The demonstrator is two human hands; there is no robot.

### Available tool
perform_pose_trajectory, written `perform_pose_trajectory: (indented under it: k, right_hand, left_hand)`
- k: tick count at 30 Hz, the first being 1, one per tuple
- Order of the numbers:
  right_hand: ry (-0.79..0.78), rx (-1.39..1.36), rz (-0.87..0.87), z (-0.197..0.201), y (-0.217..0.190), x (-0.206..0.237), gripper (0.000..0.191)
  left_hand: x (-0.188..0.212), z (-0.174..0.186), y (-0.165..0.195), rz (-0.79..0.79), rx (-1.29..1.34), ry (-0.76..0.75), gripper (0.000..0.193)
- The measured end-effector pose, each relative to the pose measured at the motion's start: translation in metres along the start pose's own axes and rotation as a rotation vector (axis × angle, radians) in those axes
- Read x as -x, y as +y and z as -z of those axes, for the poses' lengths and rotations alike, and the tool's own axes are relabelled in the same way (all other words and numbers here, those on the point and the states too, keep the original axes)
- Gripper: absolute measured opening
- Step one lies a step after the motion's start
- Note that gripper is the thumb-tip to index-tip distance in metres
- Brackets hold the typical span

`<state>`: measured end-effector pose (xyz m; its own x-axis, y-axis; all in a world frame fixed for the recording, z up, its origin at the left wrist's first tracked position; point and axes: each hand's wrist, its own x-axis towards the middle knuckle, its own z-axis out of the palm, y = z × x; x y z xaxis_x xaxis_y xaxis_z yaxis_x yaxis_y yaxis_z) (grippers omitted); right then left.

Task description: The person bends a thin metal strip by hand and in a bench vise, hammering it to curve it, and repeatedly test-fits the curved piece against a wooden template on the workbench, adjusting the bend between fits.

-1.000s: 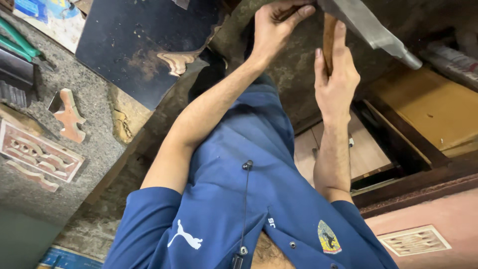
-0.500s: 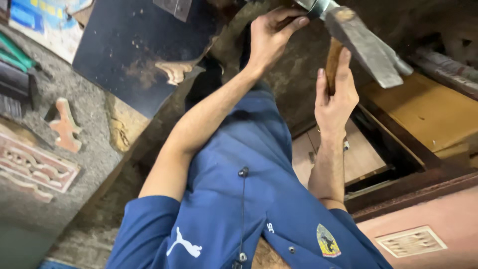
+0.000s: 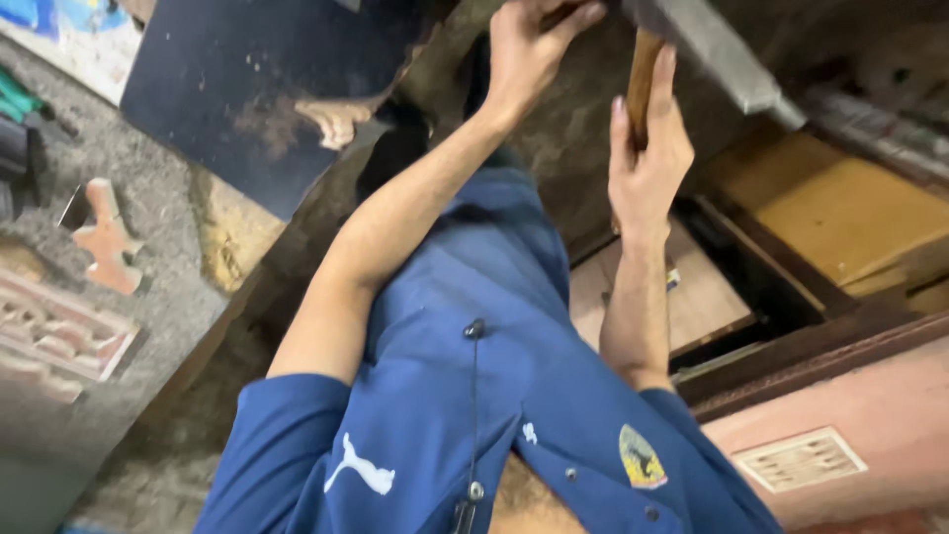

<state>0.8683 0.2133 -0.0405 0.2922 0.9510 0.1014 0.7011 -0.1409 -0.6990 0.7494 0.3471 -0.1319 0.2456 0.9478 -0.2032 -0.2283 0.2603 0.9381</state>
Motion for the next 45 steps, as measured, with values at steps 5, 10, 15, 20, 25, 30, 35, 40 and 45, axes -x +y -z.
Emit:
perform_pose_trajectory:
  k: [5,10,15,20,25,30,35,40,45]
  right_hand:
    - [-0.004,-0.37,-0.339,0.021,-0.014,0.015,0.064]
    - [-0.047,-0.637,-0.305,0.033,-0.029,0.022,0.067]
    - [-0.381,-0.523,-0.23,-0.016,-0.057,0.014,0.072]
    - [-0.822,-0.617,-0.269,-0.105,-0.111,0.0,0.07]
    - [-1.022,-0.382,-0.327,-0.182,-0.199,-0.011,0.064]
    - [-0.569,0.031,0.86,-0.203,-0.311,0.016,0.046]
    - [-0.756,-0.068,0.93,-0.276,-0.384,0.091,0.026]
    - [-0.829,-0.062,0.935,-0.351,-0.412,0.129,0.017]
    - [-0.9,-0.075,0.865,-0.402,-0.416,0.146,0.016]
  left_hand:
    - [-0.001,0.007,0.014,0.05,0.114,-0.076,0.022]
    - [0.023,0.037,0.07,0.04,0.337,-0.221,0.019]
    - [0.07,0.102,0.144,-0.027,0.584,-0.196,0.04]
    - [0.138,0.186,0.186,-0.169,0.622,-0.029,0.066]
    - [0.221,0.273,0.191,-0.225,0.596,0.142,0.055]
    - [0.308,0.366,0.177,-0.23,0.676,0.269,0.052]
    - [0.363,0.433,0.148,-0.172,0.814,0.291,0.052]
    - [0.395,0.486,0.133,-0.207,0.658,0.587,0.042]
    - [0.409,0.507,0.136,-0.048,-0.124,1.012,0.032]
